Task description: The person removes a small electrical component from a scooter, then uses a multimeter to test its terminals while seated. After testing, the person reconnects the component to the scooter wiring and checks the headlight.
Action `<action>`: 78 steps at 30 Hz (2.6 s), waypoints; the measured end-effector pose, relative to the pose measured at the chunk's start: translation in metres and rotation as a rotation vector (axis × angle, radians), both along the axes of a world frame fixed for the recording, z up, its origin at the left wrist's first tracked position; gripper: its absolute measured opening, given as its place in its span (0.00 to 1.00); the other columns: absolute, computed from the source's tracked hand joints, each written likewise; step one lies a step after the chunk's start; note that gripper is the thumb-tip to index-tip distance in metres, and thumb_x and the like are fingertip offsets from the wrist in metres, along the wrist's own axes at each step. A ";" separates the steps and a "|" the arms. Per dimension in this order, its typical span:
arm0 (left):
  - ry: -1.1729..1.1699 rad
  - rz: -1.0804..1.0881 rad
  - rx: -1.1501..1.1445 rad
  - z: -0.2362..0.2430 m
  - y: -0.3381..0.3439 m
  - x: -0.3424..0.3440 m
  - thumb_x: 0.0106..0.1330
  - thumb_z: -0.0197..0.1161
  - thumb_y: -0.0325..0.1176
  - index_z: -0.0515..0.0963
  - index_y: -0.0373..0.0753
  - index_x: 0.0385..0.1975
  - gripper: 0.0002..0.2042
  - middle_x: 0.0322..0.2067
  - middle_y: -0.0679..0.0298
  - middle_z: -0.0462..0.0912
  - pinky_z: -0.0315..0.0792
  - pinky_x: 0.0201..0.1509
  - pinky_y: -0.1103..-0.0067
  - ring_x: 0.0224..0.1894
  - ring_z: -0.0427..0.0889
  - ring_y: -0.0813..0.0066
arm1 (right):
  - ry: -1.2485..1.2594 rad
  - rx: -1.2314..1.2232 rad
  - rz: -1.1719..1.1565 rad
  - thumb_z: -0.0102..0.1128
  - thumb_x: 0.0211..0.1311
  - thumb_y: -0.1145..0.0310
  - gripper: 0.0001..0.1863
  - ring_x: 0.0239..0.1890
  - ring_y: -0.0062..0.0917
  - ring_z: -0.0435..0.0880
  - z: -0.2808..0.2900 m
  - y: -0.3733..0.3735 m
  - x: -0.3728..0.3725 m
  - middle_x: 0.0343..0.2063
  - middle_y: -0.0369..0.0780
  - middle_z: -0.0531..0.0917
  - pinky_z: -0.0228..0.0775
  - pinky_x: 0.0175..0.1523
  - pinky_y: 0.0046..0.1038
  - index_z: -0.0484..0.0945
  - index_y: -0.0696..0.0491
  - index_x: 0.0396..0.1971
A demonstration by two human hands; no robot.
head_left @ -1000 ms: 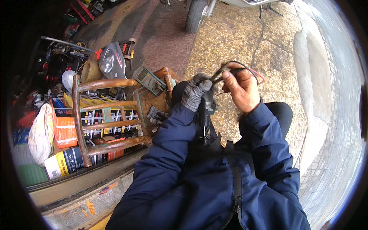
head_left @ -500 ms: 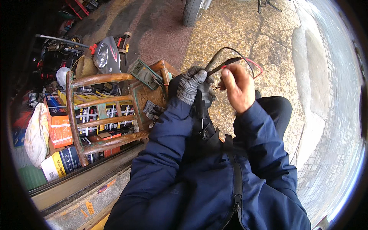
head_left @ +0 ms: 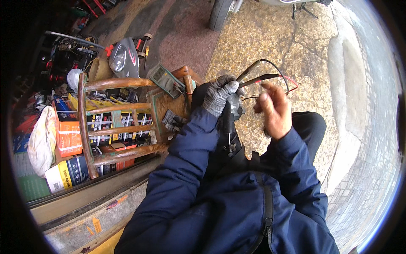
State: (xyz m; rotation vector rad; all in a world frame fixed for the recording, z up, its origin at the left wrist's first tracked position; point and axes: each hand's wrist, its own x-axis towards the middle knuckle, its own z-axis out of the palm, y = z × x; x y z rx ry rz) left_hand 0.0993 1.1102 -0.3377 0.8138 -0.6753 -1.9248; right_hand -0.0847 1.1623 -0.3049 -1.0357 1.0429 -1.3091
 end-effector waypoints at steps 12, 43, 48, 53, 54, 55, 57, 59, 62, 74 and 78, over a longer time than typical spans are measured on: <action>0.067 -0.057 -0.098 -0.009 -0.001 0.006 0.63 0.67 0.33 0.78 0.42 0.39 0.07 0.34 0.61 0.85 0.79 0.36 0.77 0.33 0.83 0.73 | 0.079 -0.093 -0.033 0.54 0.70 0.71 0.07 0.24 0.15 0.79 0.014 -0.038 0.010 0.25 0.34 0.79 0.73 0.28 0.19 0.75 0.60 0.37; 0.127 -0.033 -0.038 -0.014 -0.001 0.012 0.65 0.63 0.28 0.77 0.42 0.40 0.06 0.33 0.54 0.83 0.81 0.28 0.68 0.29 0.84 0.61 | 0.109 -0.039 -0.018 0.54 0.70 0.69 0.09 0.24 0.15 0.79 0.011 -0.043 0.018 0.25 0.35 0.80 0.74 0.29 0.19 0.75 0.60 0.39; 0.124 0.008 -0.121 -0.018 -0.005 0.009 0.66 0.62 0.28 0.77 0.43 0.39 0.05 0.32 0.54 0.83 0.80 0.27 0.70 0.30 0.83 0.62 | 0.130 -0.024 -0.050 0.56 0.68 0.69 0.09 0.24 0.16 0.79 -0.002 -0.020 0.015 0.24 0.36 0.81 0.73 0.31 0.21 0.76 0.62 0.38; 0.279 -0.057 -0.133 -0.017 -0.005 0.007 0.67 0.60 0.27 0.77 0.43 0.39 0.04 0.32 0.54 0.82 0.79 0.27 0.70 0.29 0.82 0.64 | 0.217 0.150 0.208 0.60 0.66 0.66 0.12 0.27 0.17 0.75 -0.019 0.033 0.018 0.21 0.37 0.80 0.70 0.34 0.24 0.77 0.61 0.34; 0.309 -0.071 -0.095 -0.016 -0.004 0.008 0.67 0.60 0.28 0.77 0.43 0.39 0.04 0.32 0.54 0.82 0.79 0.26 0.68 0.28 0.83 0.63 | 0.189 0.106 0.236 0.60 0.66 0.65 0.12 0.27 0.18 0.75 -0.020 0.042 0.021 0.21 0.37 0.80 0.69 0.34 0.25 0.77 0.61 0.34; 0.283 -0.070 -0.072 -0.015 -0.003 0.008 0.67 0.60 0.28 0.77 0.43 0.39 0.04 0.32 0.54 0.81 0.80 0.25 0.66 0.28 0.83 0.62 | 0.199 0.135 0.273 0.60 0.66 0.65 0.12 0.27 0.18 0.75 -0.022 0.049 0.023 0.21 0.37 0.80 0.69 0.34 0.25 0.78 0.61 0.34; 0.232 -0.070 -0.031 -0.012 -0.002 0.008 0.67 0.60 0.29 0.77 0.43 0.40 0.05 0.31 0.54 0.81 0.80 0.24 0.64 0.27 0.83 0.61 | 0.215 0.117 0.342 0.60 0.66 0.62 0.14 0.26 0.21 0.76 -0.022 0.055 0.023 0.22 0.39 0.80 0.69 0.34 0.27 0.78 0.59 0.32; 0.223 -0.091 -0.059 -0.011 -0.004 0.008 0.67 0.60 0.29 0.77 0.44 0.41 0.06 0.31 0.53 0.81 0.80 0.23 0.61 0.26 0.83 0.59 | 0.296 0.069 0.380 0.61 0.65 0.61 0.15 0.25 0.24 0.77 -0.020 0.054 0.024 0.21 0.41 0.79 0.70 0.34 0.28 0.79 0.59 0.31; 0.227 -0.087 -0.069 -0.011 -0.004 0.008 0.67 0.60 0.29 0.76 0.45 0.42 0.06 0.32 0.53 0.81 0.80 0.23 0.60 0.27 0.83 0.58 | 0.301 0.039 0.389 0.61 0.65 0.60 0.16 0.24 0.28 0.78 -0.017 0.053 0.025 0.21 0.43 0.79 0.70 0.33 0.30 0.78 0.60 0.30; 0.226 -0.045 -0.022 -0.007 0.001 0.006 0.67 0.60 0.31 0.74 0.44 0.39 0.04 0.30 0.57 0.80 0.78 0.24 0.63 0.23 0.80 0.64 | 0.330 0.076 0.418 0.61 0.64 0.59 0.16 0.23 0.28 0.78 -0.011 0.053 0.024 0.20 0.43 0.79 0.69 0.32 0.30 0.79 0.59 0.29; 0.261 -0.082 -0.039 -0.007 -0.001 0.007 0.68 0.59 0.29 0.75 0.46 0.42 0.06 0.32 0.54 0.81 0.80 0.24 0.60 0.26 0.83 0.58 | 0.356 0.049 0.424 0.61 0.64 0.59 0.16 0.23 0.27 0.78 -0.013 0.054 0.024 0.19 0.43 0.79 0.70 0.31 0.30 0.79 0.59 0.30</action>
